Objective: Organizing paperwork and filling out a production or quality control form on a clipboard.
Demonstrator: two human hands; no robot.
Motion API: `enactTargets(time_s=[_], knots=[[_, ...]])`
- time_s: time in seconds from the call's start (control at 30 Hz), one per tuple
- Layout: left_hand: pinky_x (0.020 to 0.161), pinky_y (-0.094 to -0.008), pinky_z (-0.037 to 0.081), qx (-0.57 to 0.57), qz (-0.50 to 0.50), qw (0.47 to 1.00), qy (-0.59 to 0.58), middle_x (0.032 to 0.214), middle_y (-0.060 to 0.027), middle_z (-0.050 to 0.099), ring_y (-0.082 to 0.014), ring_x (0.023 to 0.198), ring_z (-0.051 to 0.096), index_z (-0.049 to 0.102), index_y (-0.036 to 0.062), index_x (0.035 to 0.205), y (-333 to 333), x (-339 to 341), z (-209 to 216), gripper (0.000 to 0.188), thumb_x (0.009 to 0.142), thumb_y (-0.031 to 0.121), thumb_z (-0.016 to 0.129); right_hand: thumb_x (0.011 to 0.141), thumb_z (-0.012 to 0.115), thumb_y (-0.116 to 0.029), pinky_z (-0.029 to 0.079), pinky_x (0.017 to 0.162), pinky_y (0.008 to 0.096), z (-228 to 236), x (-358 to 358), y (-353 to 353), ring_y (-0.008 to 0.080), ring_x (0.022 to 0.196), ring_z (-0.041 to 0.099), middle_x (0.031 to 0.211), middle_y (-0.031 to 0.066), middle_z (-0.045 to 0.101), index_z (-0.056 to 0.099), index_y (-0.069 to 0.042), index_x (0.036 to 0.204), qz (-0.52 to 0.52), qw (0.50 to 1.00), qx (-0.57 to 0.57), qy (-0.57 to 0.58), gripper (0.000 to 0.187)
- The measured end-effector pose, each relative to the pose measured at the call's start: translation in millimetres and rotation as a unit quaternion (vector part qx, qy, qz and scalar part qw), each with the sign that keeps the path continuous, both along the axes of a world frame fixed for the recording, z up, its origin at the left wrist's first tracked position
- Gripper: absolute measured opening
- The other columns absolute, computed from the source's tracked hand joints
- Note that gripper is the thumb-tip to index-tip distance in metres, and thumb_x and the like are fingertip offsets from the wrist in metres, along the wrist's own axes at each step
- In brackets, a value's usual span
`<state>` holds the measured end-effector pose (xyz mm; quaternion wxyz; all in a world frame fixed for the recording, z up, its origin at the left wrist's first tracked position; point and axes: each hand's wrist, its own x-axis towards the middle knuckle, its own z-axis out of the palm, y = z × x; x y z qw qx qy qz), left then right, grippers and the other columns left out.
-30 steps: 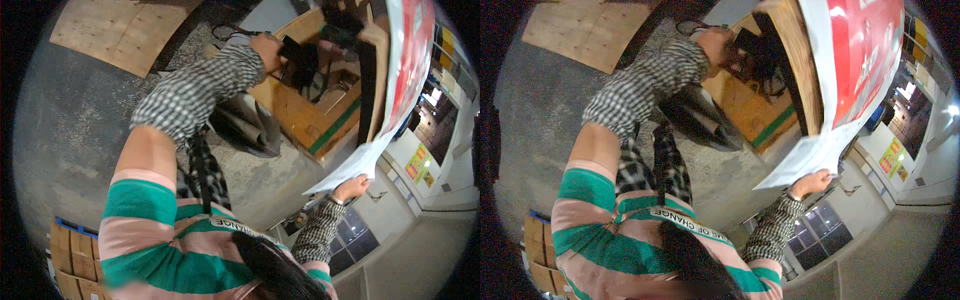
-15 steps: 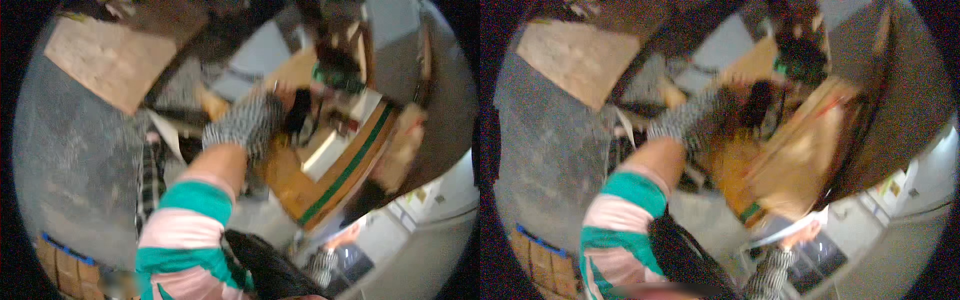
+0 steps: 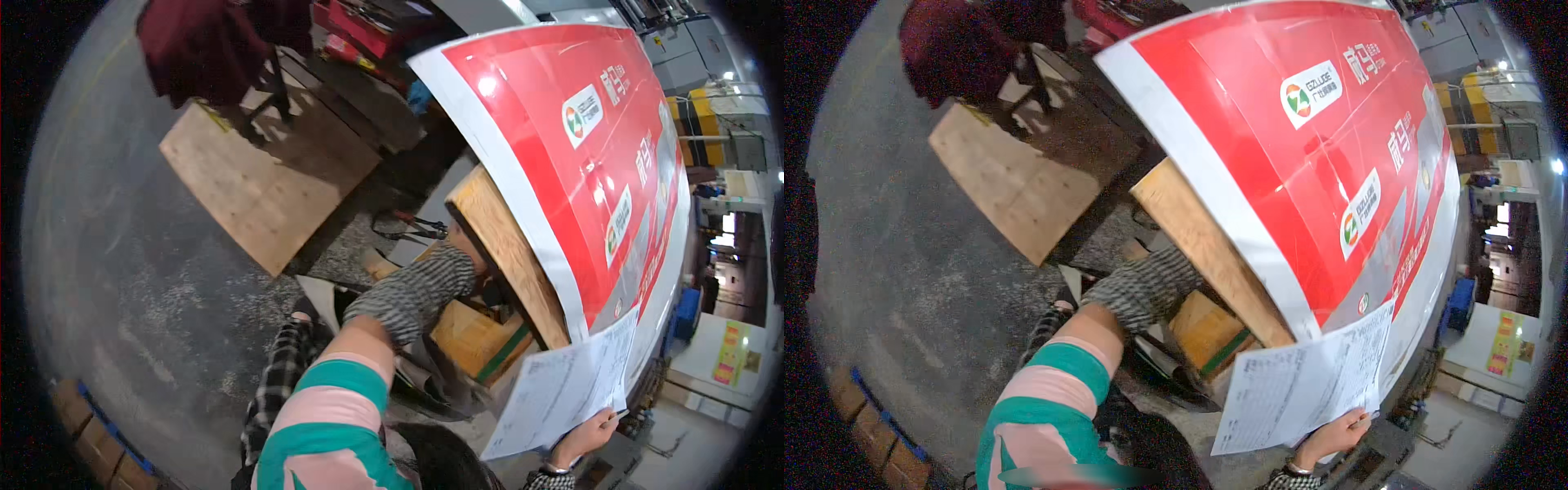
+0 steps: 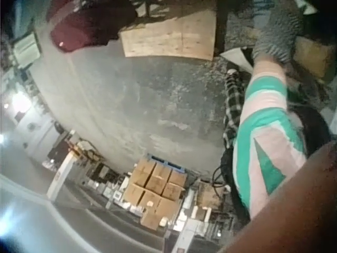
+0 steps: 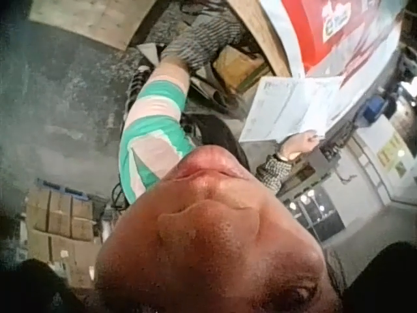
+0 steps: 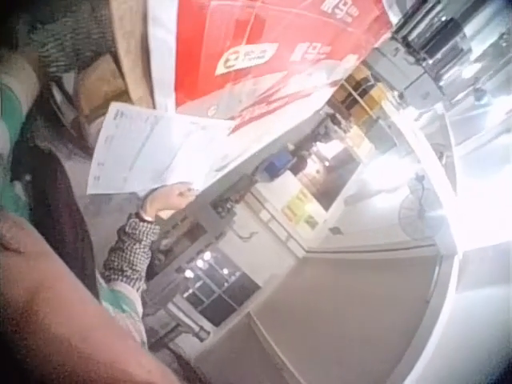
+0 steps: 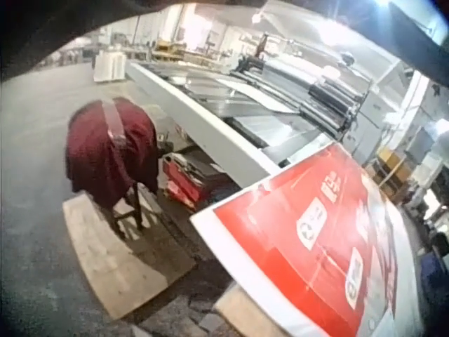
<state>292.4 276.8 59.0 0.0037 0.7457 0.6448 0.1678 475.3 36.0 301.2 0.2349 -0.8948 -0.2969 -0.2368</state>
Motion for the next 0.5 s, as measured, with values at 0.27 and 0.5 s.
enactTargets(time_s=[0.27,0.5], knots=[[0.074,-0.0427,0.047,-0.229,0.251,0.840,-0.423,0.091,-0.0228,0.063,-0.0372,0.087,0.060,0.061,-0.0008,0.100,-123.8,-255.5,-34.7,0.034,0.082,0.027,0.057,0.091,0.047,-0.013,0.037,0.059,0.0294,-3.0,19.2,6.5,0.0162,0.063,0.044,0.070,0.0071,0.050,0.055,0.007,0.087,0.146,0.989,0.021,0.011,0.021],[0.080,-0.0369,0.047,-0.316,0.297,0.833,-0.343,0.096,-0.0196,0.064,-0.0305,0.092,0.062,0.062,0.0003,0.104,-154.1,-342.8,-83.1,0.041,0.080,0.034,0.059,0.091,0.048,-0.016,0.041,0.071,0.0290,42.4,-50.6,44.1,0.0152,0.075,0.049,0.085,0.0080,0.059,0.055,0.009,0.092,0.235,0.953,0.145,0.123,0.025]])
